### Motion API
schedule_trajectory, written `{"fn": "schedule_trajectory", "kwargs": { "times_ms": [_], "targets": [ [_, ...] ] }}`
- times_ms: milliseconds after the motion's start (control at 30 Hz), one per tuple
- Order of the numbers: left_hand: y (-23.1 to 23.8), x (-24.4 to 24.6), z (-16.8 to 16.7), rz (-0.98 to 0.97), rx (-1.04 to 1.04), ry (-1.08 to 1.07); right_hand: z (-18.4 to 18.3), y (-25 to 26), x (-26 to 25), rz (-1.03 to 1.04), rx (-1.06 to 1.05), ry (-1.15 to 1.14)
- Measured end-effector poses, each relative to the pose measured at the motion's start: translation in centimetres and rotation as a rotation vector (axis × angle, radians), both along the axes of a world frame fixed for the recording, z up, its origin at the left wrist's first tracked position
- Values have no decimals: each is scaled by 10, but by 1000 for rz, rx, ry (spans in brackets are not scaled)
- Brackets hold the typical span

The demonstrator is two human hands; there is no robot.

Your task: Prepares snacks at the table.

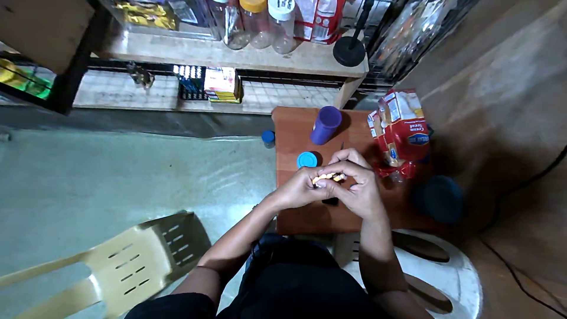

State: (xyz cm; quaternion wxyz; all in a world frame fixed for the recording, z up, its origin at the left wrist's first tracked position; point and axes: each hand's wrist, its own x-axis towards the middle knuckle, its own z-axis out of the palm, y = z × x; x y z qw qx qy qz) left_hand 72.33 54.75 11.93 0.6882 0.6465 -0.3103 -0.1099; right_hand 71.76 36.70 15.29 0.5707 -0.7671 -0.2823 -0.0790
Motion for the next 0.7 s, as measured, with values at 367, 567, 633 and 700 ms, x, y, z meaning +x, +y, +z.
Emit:
{"fn": "schedule_trajectory", "kwargs": {
  "times_ms": [367, 567, 633, 700],
  "targets": [
    [21, 6, -50, 38, 26, 275, -57, -12, 23, 52, 18, 224],
    [58, 1, -156, 338, 581, 332, -146, -53, 17, -309, -352, 653],
    [58, -12, -188, 301, 862, 318, -174, -50, 7, -300, -442, 798],
    [53, -22, -216, 220, 992, 260, -193, -44, -3, -290, -497, 881]
  ]
}}
